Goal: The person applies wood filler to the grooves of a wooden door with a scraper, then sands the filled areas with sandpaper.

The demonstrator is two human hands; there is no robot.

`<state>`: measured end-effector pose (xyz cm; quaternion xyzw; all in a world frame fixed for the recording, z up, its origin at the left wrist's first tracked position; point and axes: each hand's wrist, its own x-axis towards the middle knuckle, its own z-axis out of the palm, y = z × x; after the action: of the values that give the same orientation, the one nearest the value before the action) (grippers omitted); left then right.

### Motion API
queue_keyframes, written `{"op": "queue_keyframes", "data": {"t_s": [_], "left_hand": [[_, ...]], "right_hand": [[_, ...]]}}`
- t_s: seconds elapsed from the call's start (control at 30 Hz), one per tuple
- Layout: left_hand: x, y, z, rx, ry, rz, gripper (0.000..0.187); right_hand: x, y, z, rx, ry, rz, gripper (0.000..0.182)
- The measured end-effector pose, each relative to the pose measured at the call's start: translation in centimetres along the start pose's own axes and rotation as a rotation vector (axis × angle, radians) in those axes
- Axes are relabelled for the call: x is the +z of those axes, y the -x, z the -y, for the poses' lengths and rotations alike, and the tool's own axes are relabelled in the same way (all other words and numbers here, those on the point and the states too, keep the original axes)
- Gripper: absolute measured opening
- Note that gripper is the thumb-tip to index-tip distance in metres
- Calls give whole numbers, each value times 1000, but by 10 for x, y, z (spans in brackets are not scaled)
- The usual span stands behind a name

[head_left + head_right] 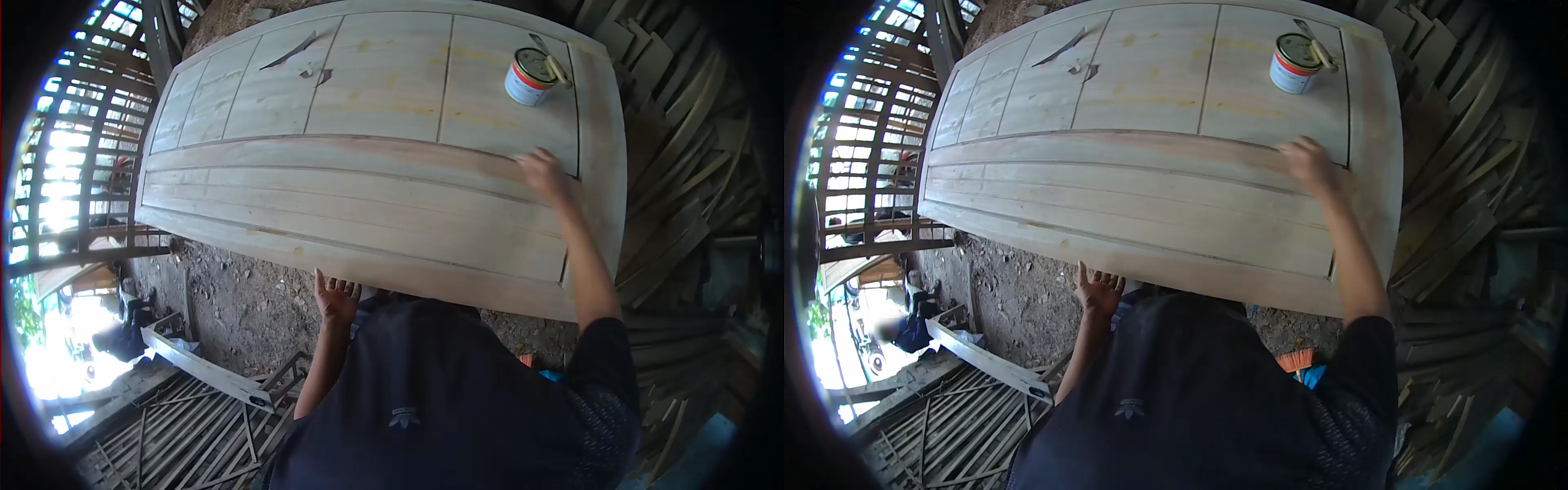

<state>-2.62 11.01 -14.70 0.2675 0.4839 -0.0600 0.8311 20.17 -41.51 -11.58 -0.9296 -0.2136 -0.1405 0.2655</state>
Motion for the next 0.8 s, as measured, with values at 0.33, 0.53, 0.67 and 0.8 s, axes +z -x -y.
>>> {"op": "queue_keyframes", "data": {"t_s": [0.33, 0.53, 0.67, 0.8], "left_hand": [[25, 27, 8, -69, -135, 158, 88], [25, 22, 1, -166, -75, 155, 91], [33, 25, -2, -122, -101, 114, 91], [11, 16, -5, -187, 55, 187, 93]], "right_hand": [[-6, -4, -1, -11, 101, 52, 26], [91, -80, 53, -119, -13, 35, 25], [48, -65, 43, -147, 9, 144, 18], [19, -32, 27, 44, 19, 118, 15]]}}
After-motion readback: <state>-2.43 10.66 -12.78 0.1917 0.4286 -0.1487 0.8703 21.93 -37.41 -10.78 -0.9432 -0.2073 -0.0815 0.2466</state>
